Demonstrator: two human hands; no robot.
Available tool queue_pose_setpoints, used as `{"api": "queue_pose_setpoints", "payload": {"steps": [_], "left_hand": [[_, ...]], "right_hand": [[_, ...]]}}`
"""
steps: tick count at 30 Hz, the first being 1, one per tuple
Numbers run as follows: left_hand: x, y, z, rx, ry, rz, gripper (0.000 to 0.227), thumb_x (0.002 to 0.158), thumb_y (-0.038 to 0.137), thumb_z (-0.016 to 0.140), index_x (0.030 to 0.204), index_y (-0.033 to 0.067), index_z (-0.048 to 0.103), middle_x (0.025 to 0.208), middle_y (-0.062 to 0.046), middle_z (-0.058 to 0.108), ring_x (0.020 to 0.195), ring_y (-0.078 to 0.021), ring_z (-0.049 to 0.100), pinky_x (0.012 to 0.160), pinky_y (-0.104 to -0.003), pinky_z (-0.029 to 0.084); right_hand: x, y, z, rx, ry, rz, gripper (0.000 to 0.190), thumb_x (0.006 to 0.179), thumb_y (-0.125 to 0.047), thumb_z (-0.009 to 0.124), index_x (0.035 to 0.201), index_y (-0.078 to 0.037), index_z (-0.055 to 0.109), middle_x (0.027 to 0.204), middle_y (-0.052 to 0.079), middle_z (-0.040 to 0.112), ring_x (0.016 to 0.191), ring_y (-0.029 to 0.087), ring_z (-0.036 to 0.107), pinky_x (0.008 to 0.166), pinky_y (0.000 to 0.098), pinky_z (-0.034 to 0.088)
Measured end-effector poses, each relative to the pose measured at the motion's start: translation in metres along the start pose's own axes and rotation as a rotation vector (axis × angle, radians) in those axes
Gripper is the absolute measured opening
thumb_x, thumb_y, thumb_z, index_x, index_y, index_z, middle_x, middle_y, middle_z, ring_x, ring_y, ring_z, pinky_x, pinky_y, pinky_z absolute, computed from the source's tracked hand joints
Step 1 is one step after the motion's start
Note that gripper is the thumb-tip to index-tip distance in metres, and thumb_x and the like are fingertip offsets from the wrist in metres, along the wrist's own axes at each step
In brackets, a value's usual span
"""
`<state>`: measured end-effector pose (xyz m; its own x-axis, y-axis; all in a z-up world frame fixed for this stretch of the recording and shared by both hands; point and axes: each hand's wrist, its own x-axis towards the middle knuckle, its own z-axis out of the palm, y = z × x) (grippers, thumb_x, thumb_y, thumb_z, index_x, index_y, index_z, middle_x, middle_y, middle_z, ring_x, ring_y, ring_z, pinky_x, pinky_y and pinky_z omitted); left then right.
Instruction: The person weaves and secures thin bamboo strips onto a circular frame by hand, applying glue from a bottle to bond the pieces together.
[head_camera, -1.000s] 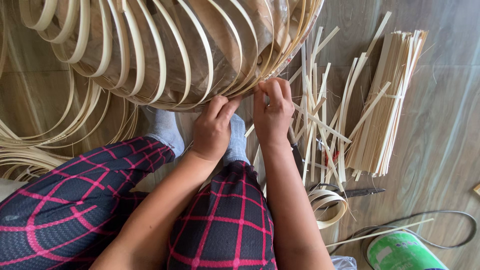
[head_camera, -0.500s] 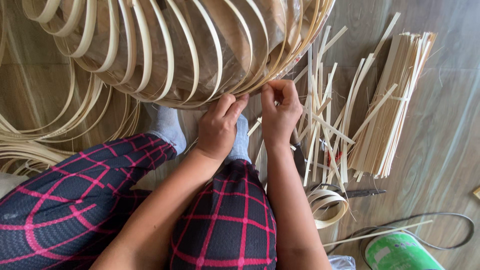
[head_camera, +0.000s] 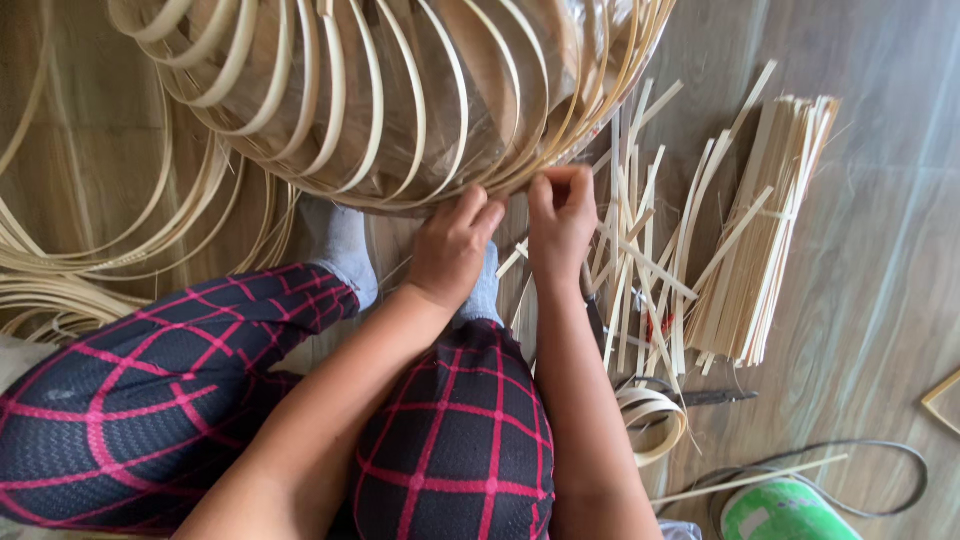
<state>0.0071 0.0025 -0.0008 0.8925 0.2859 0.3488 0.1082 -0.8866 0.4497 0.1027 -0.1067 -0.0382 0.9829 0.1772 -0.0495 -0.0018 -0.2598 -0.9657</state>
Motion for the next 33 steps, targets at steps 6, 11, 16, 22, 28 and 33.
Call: {"api": "queue_pose_setpoints", "payload": {"steps": [6,11,16,22,28,33], "left_hand": [[-0.013,-0.005,0.005,-0.109,-0.024,-0.018,0.046,0.089,-0.003,0.059,0.134,0.007,0.065,0.115,-0.01,0.062,0.094,-0.0294,0.069,0.077,-0.039,0.059],[-0.007,-0.006,-0.001,-0.136,-0.048,-0.033,0.038,0.094,-0.001,0.06,0.13,0.0074,0.064,0.108,-0.008,0.06,0.093,-0.0286,0.069,0.077,-0.04,0.059],[-0.009,-0.003,-0.002,-0.114,-0.055,-0.039,0.034,0.094,0.0,0.06,0.127,0.0055,0.066,0.104,-0.01,0.058,0.092,-0.029,0.069,0.076,-0.04,0.059],[-0.002,-0.003,-0.004,-0.089,-0.063,-0.057,0.026,0.097,0.003,0.061,0.122,0.0074,0.068,0.103,-0.009,0.058,0.088,-0.0288,0.069,0.075,-0.04,0.059],[-0.003,-0.007,0.001,-0.034,-0.006,-0.014,0.025,0.098,0.003,0.061,0.123,0.0064,0.067,0.106,-0.008,0.057,0.09,-0.0274,0.069,0.077,-0.039,0.059],[-0.003,-0.007,0.001,0.018,-0.034,-0.006,0.031,0.094,0.003,0.063,0.124,0.0064,0.069,0.103,-0.008,0.057,0.086,-0.0274,0.069,0.073,-0.038,0.058]], "right_hand": [[-0.019,0.018,0.004,0.241,0.038,0.079,0.014,0.098,-0.006,0.069,0.109,-0.001,0.06,0.095,0.001,0.066,0.085,0.006,0.062,0.078,0.0217,0.052],[-0.018,0.011,0.009,0.248,0.04,-0.012,0.009,0.103,-0.003,0.068,0.111,0.0,0.064,0.097,0.002,0.068,0.089,0.007,0.065,0.083,0.0227,0.054],[-0.027,-0.001,0.007,0.176,0.057,0.025,0.014,0.102,-0.005,0.067,0.116,-0.002,0.066,0.098,0.001,0.073,0.09,0.006,0.068,0.081,0.0218,0.054],[-0.023,-0.017,0.003,-0.274,0.115,-0.377,0.013,0.096,-0.001,0.075,0.108,-0.005,0.072,0.104,0.009,0.073,0.091,0.021,0.072,0.084,0.0292,0.057],[-0.004,-0.02,-0.014,-0.44,-0.072,-0.664,0.02,0.093,0.006,0.072,0.11,-0.005,0.072,0.108,0.01,0.071,0.096,0.028,0.071,0.087,0.0368,0.057],[0.004,-0.024,-0.025,-0.505,-0.156,-0.74,0.022,0.091,0.006,0.073,0.11,-0.004,0.073,0.106,0.011,0.071,0.094,0.028,0.071,0.085,0.0381,0.057]]}}
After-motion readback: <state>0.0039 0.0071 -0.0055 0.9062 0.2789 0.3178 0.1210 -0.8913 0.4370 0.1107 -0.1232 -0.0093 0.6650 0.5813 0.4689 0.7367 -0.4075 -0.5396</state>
